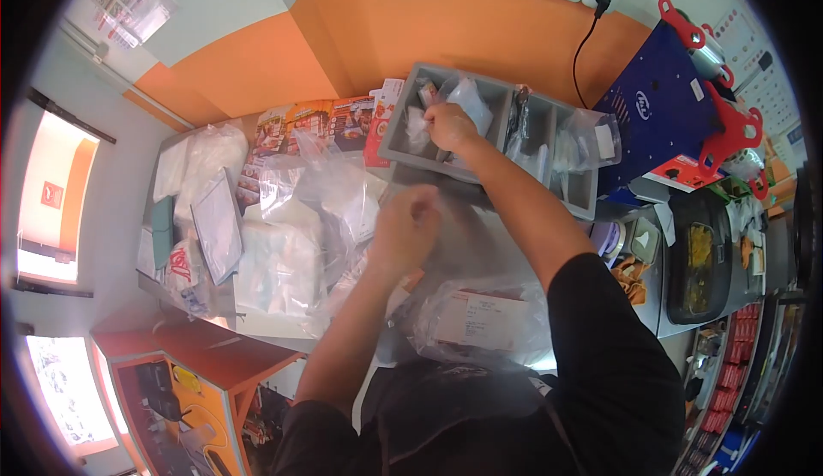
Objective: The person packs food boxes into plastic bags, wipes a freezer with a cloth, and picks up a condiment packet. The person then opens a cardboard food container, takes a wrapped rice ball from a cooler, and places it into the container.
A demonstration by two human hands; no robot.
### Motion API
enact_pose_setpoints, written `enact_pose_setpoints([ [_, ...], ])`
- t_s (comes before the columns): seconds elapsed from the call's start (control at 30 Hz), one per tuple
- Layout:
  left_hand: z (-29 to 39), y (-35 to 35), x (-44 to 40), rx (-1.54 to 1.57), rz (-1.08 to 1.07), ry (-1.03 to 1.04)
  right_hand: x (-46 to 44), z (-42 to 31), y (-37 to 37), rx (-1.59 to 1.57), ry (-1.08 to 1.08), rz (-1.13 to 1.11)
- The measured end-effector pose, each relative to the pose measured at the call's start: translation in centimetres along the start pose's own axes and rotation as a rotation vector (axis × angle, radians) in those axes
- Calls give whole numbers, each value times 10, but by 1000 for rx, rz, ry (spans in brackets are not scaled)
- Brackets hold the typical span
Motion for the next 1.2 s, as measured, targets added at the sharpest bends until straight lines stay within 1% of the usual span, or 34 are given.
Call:
enact_pose_setpoints([
  [0.1, -34, -13, -39, -61, 93, -66, 11, -2, -48, -231, 10, -113],
  [0.17, -43, -19, -73, -290, 299, 239, 16, 6, -53, -416, 16, -181],
  [0.2, -36, -19, -88, -370, 361, 345, 16, 8, -57, -507, 15, -211],
  [0.23, -28, -19, -101, -451, 425, 452, 22, 4, -68, -459, 28, -220],
  [0.3, -31, -12, -123, -431, 315, 408, 32, 0, -82, -388, -7, -166],
  [0.33, -43, -8, -134, -330, 141, 261, 34, 2, -88, -353, -23, -139],
  [0.37, -54, 0, -139, -229, -37, 115, 30, 20, -85, -365, 15, -6],
  [0.47, -58, 2, -144, -258, 52, 18, 43, 49, -114, -428, 307, 273],
  [0.5, -59, 4, -146, -252, -35, -52, 44, 63, -117, -466, 350, 320],
  [0.6, -89, 14, -154, -337, -18, -153, 64, 94, -126, -486, 408, 603],
  [0.63, -106, 18, -160, -383, -38, -156, 72, 102, -131, -541, 465, 615],
  [0.7, -136, 26, -174, -597, -106, -162, 89, 116, -138, -814, 487, 667],
  [0.73, -140, 27, -177, -704, -137, -164, 99, 121, -142, -951, 492, 690],
  [0.83, -145, 14, -173, -641, 30, -313, 140, 130, -164, -1148, 606, 647],
  [0.93, -149, 12, -178, -674, -159, -309, 186, 123, -180, -1414, 586, 639],
  [1.0, -145, 16, -178, -575, -116, -362, 215, 120, -184, -1427, 497, 586],
  [1.07, -123, 19, -169, -563, -167, -383, 244, 116, -187, -1458, 436, 498],
  [1.1, -98, 14, -162, -599, -238, -378, 261, 127, -182, -1481, 452, 413],
  [1.17, -67, 7, -152, -634, -269, -290, 286, 124, -178, -1464, 435, 363],
  [1.2, -55, 5, -144, -763, -286, -237, 297, 122, -181, -1453, 417, 342],
])
Point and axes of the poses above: each hand's wrist, its own x-axis away from the middle knuckle, its own y-axis out of the palm, z = x × y, the point moved 6 cm from there along -x, towards the middle knuckle, and after that the axes turned 10 degrees about y, right-handed, at the moved point
